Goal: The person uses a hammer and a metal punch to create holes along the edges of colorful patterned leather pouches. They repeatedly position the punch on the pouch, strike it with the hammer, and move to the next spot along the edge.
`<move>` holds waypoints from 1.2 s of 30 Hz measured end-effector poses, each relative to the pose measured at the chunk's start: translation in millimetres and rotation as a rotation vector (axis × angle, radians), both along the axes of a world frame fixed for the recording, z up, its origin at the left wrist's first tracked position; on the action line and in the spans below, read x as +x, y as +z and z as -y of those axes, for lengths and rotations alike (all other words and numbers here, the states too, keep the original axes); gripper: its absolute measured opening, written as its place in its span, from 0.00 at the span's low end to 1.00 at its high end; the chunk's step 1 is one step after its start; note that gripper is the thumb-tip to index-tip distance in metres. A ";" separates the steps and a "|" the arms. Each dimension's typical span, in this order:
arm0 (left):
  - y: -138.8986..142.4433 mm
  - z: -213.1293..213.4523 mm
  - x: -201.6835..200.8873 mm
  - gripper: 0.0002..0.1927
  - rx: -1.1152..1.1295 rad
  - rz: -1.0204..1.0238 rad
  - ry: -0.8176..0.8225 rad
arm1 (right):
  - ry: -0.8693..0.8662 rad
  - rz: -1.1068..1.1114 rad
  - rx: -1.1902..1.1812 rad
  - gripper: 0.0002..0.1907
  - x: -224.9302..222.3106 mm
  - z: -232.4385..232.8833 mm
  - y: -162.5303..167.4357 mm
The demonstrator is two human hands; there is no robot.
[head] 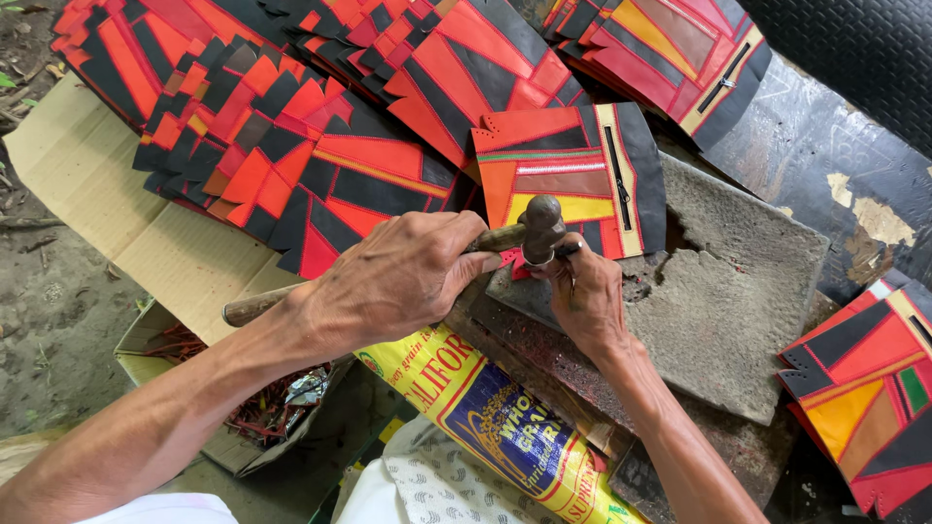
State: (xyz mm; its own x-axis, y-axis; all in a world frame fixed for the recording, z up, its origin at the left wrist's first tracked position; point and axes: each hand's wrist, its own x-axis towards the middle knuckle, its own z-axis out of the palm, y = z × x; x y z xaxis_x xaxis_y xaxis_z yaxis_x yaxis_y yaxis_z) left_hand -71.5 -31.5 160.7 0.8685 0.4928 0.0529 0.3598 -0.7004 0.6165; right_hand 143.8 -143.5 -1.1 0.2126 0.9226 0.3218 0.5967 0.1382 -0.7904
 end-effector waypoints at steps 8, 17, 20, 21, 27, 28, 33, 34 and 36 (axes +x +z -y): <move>-0.3 -0.6 1.4 0.15 0.018 0.014 -0.018 | 0.014 -0.003 0.008 0.11 -2.2 -1.5 5.3; 32.6 1.9 13.0 0.12 0.079 0.191 -0.088 | 0.078 0.011 0.036 0.06 -10.8 -4.0 28.7; 48.5 9.0 14.9 0.10 0.090 0.519 -0.122 | 0.100 0.020 0.054 0.09 -12.2 -2.7 29.5; 50.3 11.8 16.9 0.10 0.067 0.596 -0.123 | 0.101 0.044 0.063 0.10 -11.8 -2.5 28.0; 26.4 4.3 21.8 0.11 0.062 0.035 -0.139 | 0.036 0.162 0.030 0.08 -9.3 -7.7 11.3; 20.5 3.0 19.0 0.11 0.072 -0.131 -0.128 | 0.066 0.162 0.059 0.09 -9.3 -5.5 9.5; 6.8 -3.5 8.1 0.14 0.025 -0.036 -0.065 | 0.026 0.125 0.056 0.08 -7.3 -1.5 4.2; 8.0 -3.5 8.0 0.14 0.040 -0.028 -0.061 | 0.036 0.139 0.075 0.09 -6.2 -3.1 3.7; 13.4 -2.7 9.3 0.13 0.099 -0.035 -0.082 | 0.051 0.160 0.108 0.10 -4.7 -5.9 2.7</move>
State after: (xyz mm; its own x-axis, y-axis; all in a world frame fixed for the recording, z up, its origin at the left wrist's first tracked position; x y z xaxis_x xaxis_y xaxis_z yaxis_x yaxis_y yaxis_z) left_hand -62.2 -28.8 174.1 0.9080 0.4137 0.0668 0.3188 -0.7853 0.5308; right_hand 139.0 -137.6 1.6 0.1043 0.8893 0.4452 0.7038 0.2503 -0.6648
